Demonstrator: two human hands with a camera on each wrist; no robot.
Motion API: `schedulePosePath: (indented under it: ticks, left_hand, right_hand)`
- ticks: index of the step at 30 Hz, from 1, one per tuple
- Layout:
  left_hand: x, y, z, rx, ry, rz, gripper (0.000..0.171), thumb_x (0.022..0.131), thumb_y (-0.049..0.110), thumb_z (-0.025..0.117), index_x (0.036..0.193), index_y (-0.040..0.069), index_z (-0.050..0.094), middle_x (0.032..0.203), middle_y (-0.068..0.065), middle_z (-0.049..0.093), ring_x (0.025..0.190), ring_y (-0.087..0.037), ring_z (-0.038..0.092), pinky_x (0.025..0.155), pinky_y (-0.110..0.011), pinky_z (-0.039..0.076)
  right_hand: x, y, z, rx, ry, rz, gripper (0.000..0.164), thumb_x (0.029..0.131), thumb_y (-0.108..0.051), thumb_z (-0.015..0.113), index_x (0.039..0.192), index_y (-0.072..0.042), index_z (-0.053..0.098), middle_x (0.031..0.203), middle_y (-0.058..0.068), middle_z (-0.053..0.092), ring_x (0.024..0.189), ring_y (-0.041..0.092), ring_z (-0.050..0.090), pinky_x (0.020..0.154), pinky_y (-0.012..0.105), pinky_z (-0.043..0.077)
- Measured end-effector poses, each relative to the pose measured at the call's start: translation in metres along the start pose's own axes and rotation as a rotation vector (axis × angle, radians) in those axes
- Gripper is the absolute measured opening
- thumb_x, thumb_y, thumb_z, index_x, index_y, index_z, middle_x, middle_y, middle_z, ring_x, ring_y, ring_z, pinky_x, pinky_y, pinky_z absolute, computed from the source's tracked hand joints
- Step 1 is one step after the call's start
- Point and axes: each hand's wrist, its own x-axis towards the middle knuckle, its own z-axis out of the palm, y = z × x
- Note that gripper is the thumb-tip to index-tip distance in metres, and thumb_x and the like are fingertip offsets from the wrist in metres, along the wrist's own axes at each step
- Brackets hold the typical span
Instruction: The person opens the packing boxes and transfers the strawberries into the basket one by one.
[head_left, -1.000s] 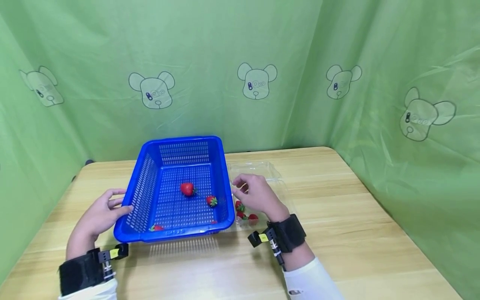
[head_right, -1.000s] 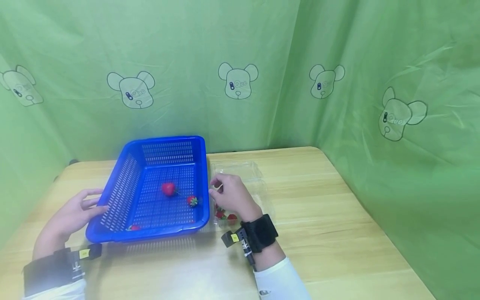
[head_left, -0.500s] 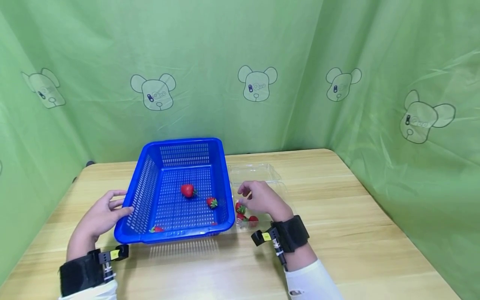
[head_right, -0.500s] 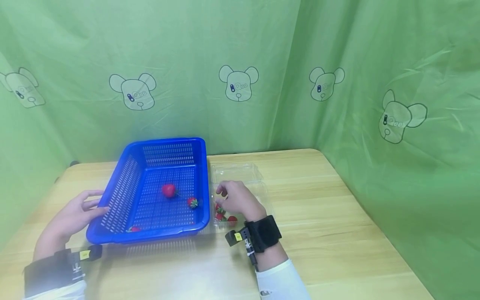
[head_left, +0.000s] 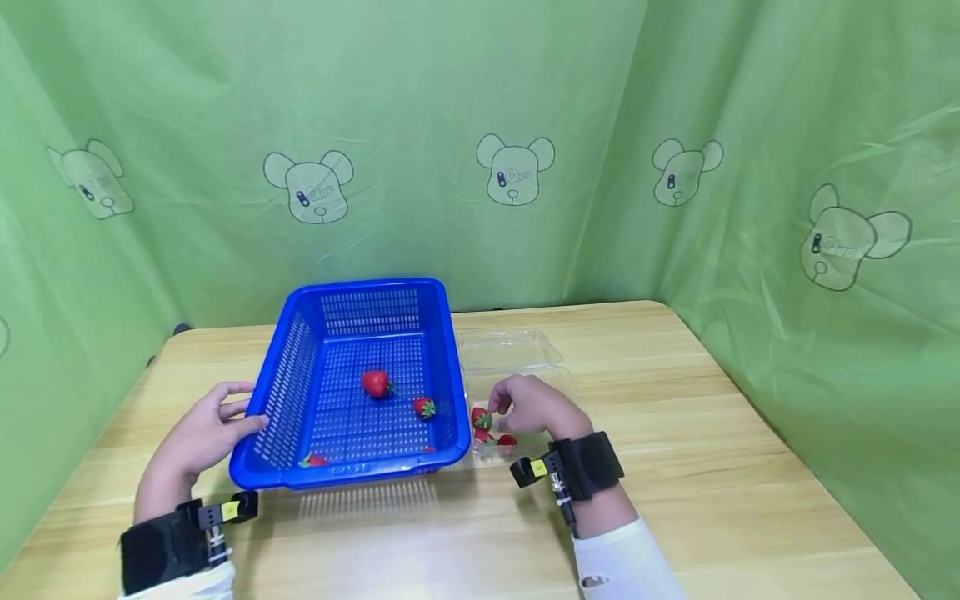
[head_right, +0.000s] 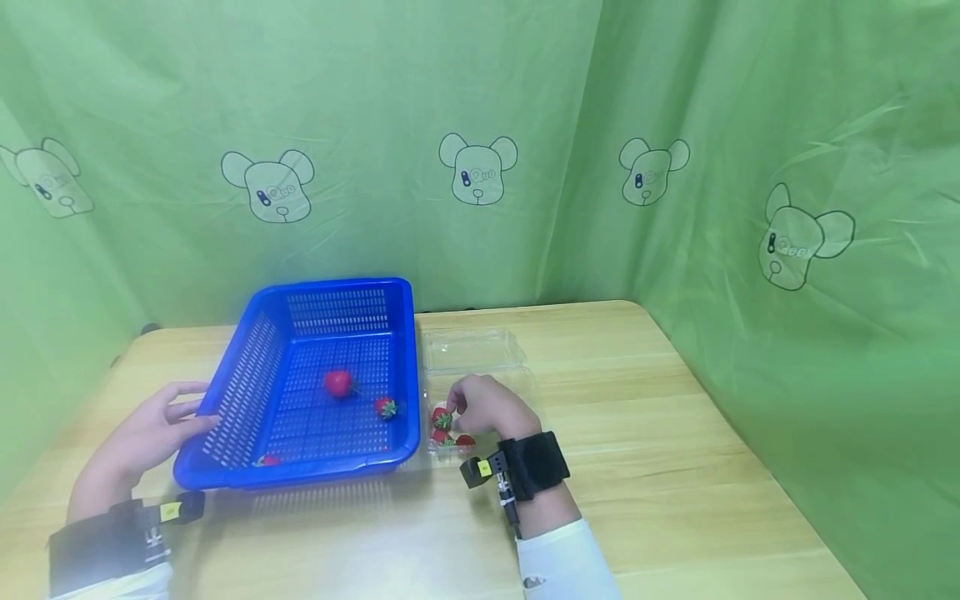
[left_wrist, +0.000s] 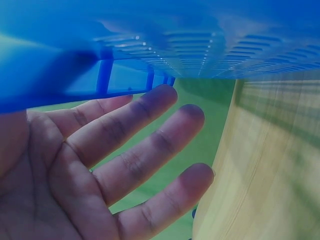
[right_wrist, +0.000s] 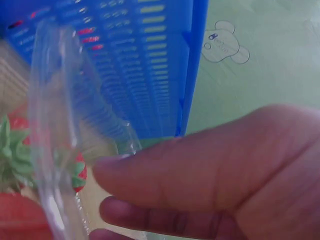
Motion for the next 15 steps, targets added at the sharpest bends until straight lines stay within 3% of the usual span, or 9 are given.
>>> schedulePosePath:
  ticks: [15]
  left_hand:
    - [0.0005,0.0007,-0.0001,-0.003,0.005,-0.003,0.061,0.097,0.019,0.054,0.142,-0.007,0.022,0.133,-0.042,0.043,0.111,-0.046,0.055,0.089,-0.055,0.052]
  right_hand:
    - [0.0043,0.0102,0.0064,0.055,-0.103,0.052,0.011,0.077,-0.006,0.075,0.082,-0.012,0.067,0.076,0.001,0.062,0.069,0.017,0.056,0.062,0.031,0.047]
